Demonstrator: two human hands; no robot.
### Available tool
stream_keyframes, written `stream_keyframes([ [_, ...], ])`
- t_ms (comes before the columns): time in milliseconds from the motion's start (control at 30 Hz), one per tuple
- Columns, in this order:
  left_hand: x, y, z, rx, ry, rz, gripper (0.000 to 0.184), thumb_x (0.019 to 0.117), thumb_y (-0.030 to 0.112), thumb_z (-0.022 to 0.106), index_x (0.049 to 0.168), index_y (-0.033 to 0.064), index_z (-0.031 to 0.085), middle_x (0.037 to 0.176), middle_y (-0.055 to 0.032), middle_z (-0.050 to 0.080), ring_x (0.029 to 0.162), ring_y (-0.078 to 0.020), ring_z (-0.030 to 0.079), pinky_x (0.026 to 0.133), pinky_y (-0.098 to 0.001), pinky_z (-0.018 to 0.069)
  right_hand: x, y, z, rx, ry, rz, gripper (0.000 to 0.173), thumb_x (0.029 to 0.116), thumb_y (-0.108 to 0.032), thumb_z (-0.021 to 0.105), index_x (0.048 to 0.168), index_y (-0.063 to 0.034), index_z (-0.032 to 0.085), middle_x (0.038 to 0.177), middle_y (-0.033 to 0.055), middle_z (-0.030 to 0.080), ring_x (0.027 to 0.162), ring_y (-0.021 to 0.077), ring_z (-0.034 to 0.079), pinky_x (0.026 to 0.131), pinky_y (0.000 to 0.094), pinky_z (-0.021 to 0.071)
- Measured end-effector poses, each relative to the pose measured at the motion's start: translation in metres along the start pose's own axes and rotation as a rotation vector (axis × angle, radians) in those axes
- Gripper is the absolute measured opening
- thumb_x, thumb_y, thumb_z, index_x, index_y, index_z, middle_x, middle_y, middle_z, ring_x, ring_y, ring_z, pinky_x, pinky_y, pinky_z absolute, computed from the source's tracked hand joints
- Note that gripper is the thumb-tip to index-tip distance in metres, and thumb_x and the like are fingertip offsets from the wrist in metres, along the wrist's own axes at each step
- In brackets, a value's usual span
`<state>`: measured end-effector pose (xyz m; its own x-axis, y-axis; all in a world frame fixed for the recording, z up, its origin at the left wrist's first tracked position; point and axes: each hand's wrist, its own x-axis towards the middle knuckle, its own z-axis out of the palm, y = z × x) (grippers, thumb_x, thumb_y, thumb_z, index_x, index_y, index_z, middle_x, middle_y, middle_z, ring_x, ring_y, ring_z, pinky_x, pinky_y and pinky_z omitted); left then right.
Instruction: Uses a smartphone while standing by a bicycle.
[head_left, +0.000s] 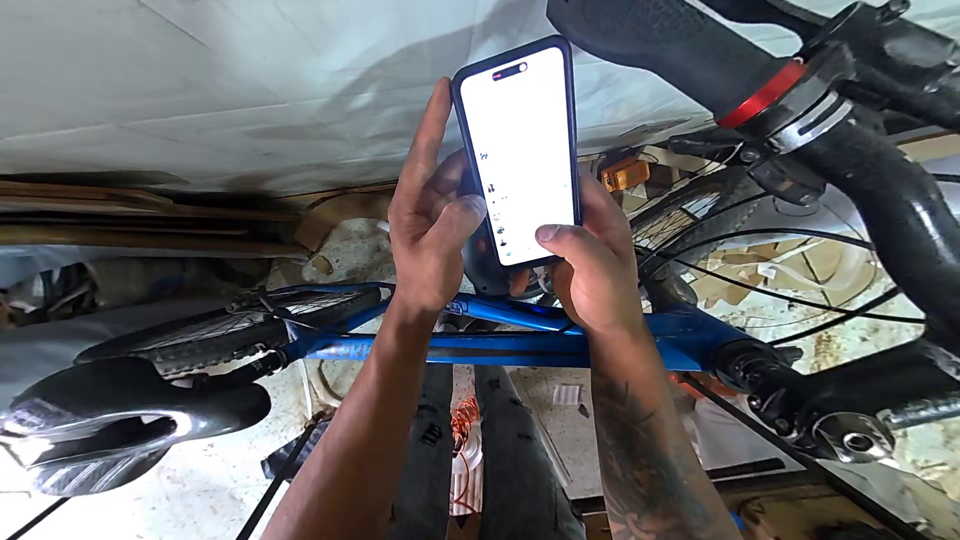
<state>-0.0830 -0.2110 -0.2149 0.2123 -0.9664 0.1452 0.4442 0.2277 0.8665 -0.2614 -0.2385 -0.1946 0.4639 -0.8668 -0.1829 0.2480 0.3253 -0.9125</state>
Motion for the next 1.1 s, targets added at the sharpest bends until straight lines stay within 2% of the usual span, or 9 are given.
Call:
stream_keyframes([
  [233, -0.0005, 0.0029, 0.0003, 0.005, -0.017, -0.015, 0.08, 0.0906, -0.009, 0.041, 0.162, -0.0044, 0.004, 0.138, -0.0305, 0.055, 0.119, -0.0365, 0.063, 0.101, -0.0517, 0.0549, -0.0001, -0.0001, 0.0014, -0.036, 0.018, 0.02, 0.053, 0.0914, 0.005, 0.051, 0.144, 0.0014, 0.043, 0.117, 0.0215, 0.064, 0.086, 0.03, 0.071, 0.052, 0.0406, 0.0629],
  [367, -0.0011, 0.0031, 0.0003, -0.008, -0.01, -0.003, 0.079, 0.0908, -0.009, 0.041, 0.162, -0.0047, 0.005, 0.136, -0.0305, 0.056, 0.118, -0.0361, 0.063, 0.1, -0.0514, 0.0552, 0.0015, 0.0005, 0.0019, -0.037, 0.022, 0.015, 0.047, 0.0968, 0.001, 0.046, 0.144, 0.0017, 0.045, 0.115, 0.0216, 0.064, 0.084, 0.0292, 0.071, 0.052, 0.0398, 0.0622],
  [500, -0.002, 0.0036, 0.0006, -0.001, -0.013, -0.004, 0.08, 0.0901, -0.01, 0.039, 0.162, -0.0045, 0.005, 0.137, -0.0304, 0.056, 0.117, -0.0357, 0.064, 0.098, -0.0506, 0.0565, 0.0029, 0.0016, 0.0013, -0.021, 0.017, -0.004, 0.039, 0.1041, -0.006, 0.04, 0.142, 0.0017, 0.047, 0.118, 0.0206, 0.064, 0.093, 0.0287, 0.07, 0.062, 0.0412, 0.0639],
  [600, -0.0022, 0.0036, 0.0001, 0.001, -0.014, 0.002, 0.08, 0.0899, -0.009, 0.04, 0.162, -0.005, 0.005, 0.136, -0.031, 0.056, 0.117, -0.0363, 0.064, 0.099, -0.0512, 0.0559, 0.003, 0.0015, 0.0017, -0.014, 0.014, -0.003, 0.04, 0.1059, -0.008, 0.038, 0.143, 0.0013, 0.047, 0.119, 0.02, 0.064, 0.095, 0.0281, 0.071, 0.063, 0.0408, 0.0642],
  [733, -0.0025, 0.0037, -0.0002, 0.005, -0.004, 0.002, 0.079, 0.0913, -0.008, 0.041, 0.162, -0.0049, 0.006, 0.136, -0.0303, 0.056, 0.118, -0.0358, 0.063, 0.101, -0.0509, 0.0547, 0.0012, 0.0006, 0.0021, -0.021, 0.001, 0.003, 0.045, 0.0978, -0.001, 0.048, 0.142, 0.0014, 0.046, 0.116, 0.0204, 0.064, 0.087, 0.0278, 0.071, 0.054, 0.0385, 0.0629],
  [833, -0.0036, 0.003, -0.0003, 0.01, -0.004, -0.008, 0.08, 0.0911, -0.008, 0.042, 0.162, -0.0039, 0.006, 0.137, -0.0301, 0.055, 0.118, -0.0359, 0.063, 0.1, -0.051, 0.0557, -0.0004, 0.001, 0.0019, -0.039, 0.007, 0.009, 0.054, 0.0922, 0.002, 0.056, 0.145, 0.0011, 0.044, 0.117, 0.0206, 0.064, 0.088, 0.0283, 0.071, 0.054, 0.0378, 0.0629],
  [967, -0.0057, 0.0036, 0.0046, 0.062, 0.035, -0.026, 0.093, 0.0869, -0.012, 0.057, 0.163, -0.0017, 0.005, 0.132, -0.03, 0.058, 0.111, -0.0374, 0.066, 0.094, -0.0512, 0.0595, -0.0003, 0.0019, 0.0019, -0.059, 0.007, -0.004, 0.053, 0.0912, 0.001, 0.058, 0.142, 0.0013, 0.045, 0.115, 0.0195, 0.063, 0.088, 0.0272, 0.071, 0.056, 0.0376, 0.0633],
  [1100, -0.0048, 0.0037, 0.0077, 0.121, 0.046, -0.027, 0.102, 0.0831, -0.016, 0.066, 0.162, -0.0025, 0.003, 0.132, -0.0297, 0.059, 0.113, -0.0394, 0.066, 0.095, -0.0516, 0.0603, -0.0004, 0.0011, 0.0027, -0.06, 0.003, -0.006, 0.052, 0.0907, 0.001, 0.059, 0.141, 0.001, 0.046, 0.114, 0.0186, 0.063, 0.084, 0.026, 0.07, 0.053, 0.0363, 0.0626],
])
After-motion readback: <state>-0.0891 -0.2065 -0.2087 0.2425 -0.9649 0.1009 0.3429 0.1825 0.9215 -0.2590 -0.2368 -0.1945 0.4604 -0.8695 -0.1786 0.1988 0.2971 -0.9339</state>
